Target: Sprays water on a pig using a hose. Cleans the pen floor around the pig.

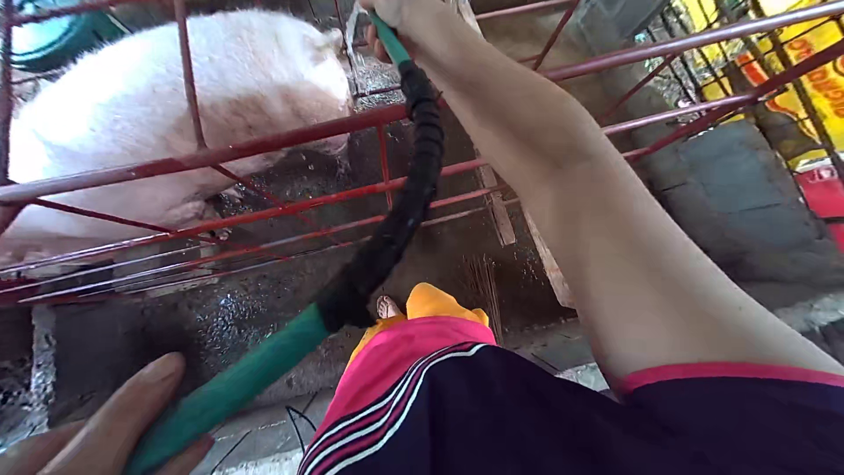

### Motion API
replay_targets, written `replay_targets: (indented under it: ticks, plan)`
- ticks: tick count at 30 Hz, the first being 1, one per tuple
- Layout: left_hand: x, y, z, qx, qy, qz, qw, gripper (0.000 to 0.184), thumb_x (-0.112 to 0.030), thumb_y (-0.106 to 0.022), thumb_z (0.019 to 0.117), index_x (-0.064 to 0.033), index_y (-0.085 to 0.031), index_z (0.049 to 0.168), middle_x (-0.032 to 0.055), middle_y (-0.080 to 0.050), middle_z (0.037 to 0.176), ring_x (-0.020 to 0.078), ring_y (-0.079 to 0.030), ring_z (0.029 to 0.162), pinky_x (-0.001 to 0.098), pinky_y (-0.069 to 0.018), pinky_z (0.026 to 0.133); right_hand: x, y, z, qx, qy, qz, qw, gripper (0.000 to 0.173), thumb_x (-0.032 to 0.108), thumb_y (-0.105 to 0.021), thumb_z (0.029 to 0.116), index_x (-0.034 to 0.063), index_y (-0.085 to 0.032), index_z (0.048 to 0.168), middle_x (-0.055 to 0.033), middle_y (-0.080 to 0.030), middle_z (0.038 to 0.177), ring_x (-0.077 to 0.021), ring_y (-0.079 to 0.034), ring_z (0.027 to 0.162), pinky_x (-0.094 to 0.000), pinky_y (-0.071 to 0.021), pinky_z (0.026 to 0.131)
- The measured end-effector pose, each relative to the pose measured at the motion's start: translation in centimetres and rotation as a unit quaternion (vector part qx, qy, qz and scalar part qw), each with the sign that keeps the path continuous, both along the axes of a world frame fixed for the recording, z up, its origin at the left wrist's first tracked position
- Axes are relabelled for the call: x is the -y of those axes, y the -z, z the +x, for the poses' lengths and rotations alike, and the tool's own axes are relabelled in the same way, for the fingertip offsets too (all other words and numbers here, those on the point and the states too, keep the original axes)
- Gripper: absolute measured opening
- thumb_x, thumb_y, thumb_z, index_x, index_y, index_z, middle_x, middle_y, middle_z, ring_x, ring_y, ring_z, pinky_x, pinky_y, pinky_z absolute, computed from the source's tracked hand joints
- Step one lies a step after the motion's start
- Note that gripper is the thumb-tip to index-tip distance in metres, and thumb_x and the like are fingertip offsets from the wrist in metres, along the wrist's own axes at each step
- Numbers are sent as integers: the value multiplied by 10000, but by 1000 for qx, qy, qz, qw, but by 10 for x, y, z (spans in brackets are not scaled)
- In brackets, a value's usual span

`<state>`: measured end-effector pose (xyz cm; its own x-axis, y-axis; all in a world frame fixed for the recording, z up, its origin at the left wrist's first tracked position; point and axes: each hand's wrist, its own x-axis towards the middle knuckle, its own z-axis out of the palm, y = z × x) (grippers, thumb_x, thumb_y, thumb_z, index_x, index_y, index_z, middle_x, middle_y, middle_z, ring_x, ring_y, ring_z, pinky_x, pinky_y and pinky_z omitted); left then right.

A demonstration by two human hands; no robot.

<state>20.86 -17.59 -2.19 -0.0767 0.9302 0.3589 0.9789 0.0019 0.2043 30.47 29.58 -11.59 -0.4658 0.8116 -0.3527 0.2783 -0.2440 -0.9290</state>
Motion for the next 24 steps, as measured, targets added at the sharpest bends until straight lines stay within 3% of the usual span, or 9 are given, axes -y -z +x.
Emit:
replay_targets:
  ticks: [4,8,15,19,23,24]
  plan:
    - [-37,-4,12,-10,12,21,1000,413,-392,-561,1050,-36,-741,1157,167,-686,782,226,-627,664,344,-459,607,-31,5,2,104,-32,10,994,273,299,-442,1101,78,-595,1050,3,-563,699,-70,-551,507,-210,-505,496]
    - [-78,-13,39,-33,34,12,999,394,-358,-549,1066,-35,-705,1229,173,-709,829,252,-638,667,358,-469,600,-57,6,-10,95,-46,-38,994,278,302,-391,1116,83,-562,1131,-16,-544,714,-92,-515,490,-227,-461,456]
    - [-177,-3,80,-47,16,-6,999,379,-341,-545,1066,-29,-718,1194,154,-670,750,272,-599,609,361,-434,549,-145,36,-17,121,-88,-83,985,244,285,-421,1090,97,-565,1030,-2,-548,673,-79,-474,444,-217,-417,414]
    - [-244,11,97,-34,-15,-43,998,405,-333,-518,1061,-20,-755,1159,165,-708,772,287,-648,593,385,-471,507,-205,64,-6,159,-108,-85,978,254,263,-428,1106,91,-540,1256,-25,-541,723,-90,-485,478,-229,-437,446]
    - [-299,31,111,-45,-38,-44,997,415,-353,-490,1056,-55,-770,1130,137,-715,763,266,-660,589,372,-477,492,-259,98,-4,180,-116,-114,970,234,243,-418,1105,63,-561,1057,-15,-530,668,-91,-481,448,-228,-440,429]
    - [-311,36,114,-46,-38,-42,997,413,-353,-489,1053,-61,-772,1123,131,-717,761,262,-660,584,371,-476,488,-267,104,-4,158,-121,-130,971,236,247,-402,1112,70,-549,1059,-11,-529,666,-86,-471,445,-223,-429,423]
